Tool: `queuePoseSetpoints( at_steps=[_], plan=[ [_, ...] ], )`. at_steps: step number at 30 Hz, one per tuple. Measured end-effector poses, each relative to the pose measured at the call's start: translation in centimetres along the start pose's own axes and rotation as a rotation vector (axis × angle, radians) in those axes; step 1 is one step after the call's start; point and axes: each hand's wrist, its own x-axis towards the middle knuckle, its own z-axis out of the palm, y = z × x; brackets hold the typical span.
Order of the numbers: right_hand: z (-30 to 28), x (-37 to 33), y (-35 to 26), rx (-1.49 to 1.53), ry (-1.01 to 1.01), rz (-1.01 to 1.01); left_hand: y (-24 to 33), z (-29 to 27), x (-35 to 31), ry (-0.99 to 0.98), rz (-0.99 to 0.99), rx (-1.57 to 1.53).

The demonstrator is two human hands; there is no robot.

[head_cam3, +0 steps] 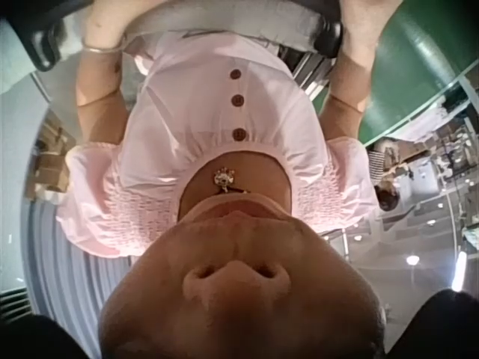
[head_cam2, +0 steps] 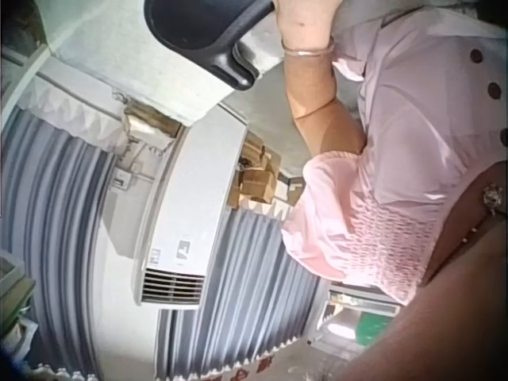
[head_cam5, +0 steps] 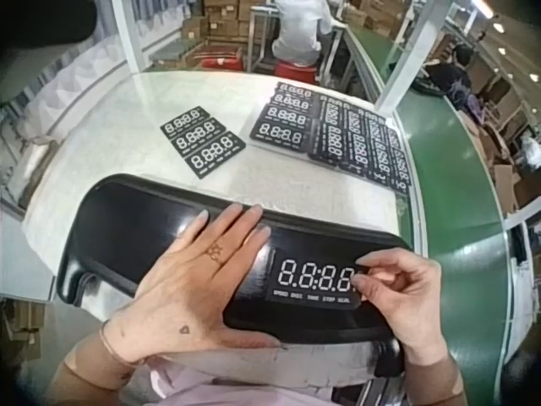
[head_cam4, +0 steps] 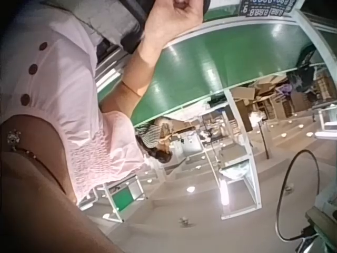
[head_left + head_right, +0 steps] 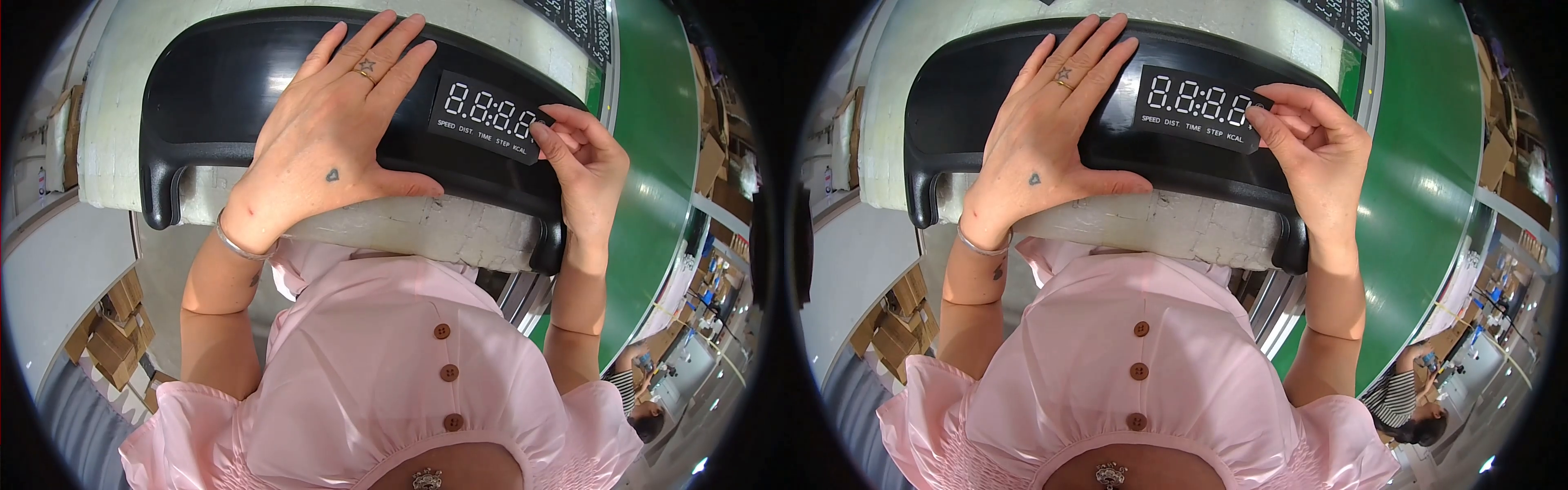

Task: Applying display label stickers to plastic electronic device covers on a factory assembly line.

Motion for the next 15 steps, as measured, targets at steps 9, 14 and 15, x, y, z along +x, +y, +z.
queuePoseSetpoints(
  at_steps=[9,14,15],
  plan=[
    [0.05,0.1,-0.08,-0.002,-0.011,0.008,-0.93,0.22,-0.44,-0.023,-0.01,-0.036],
    [0.05,0.12,-0.24,-0.017,-0.018,0.027,-0.91,0.21,-0.42,-0.058,-0.02,-0.042],
    [0.05,0.09,-0.24,-0.02,-0.017,0.035,-0.91,0.18,-0.4,-0.054,-0.017,-0.043]
  ],
)
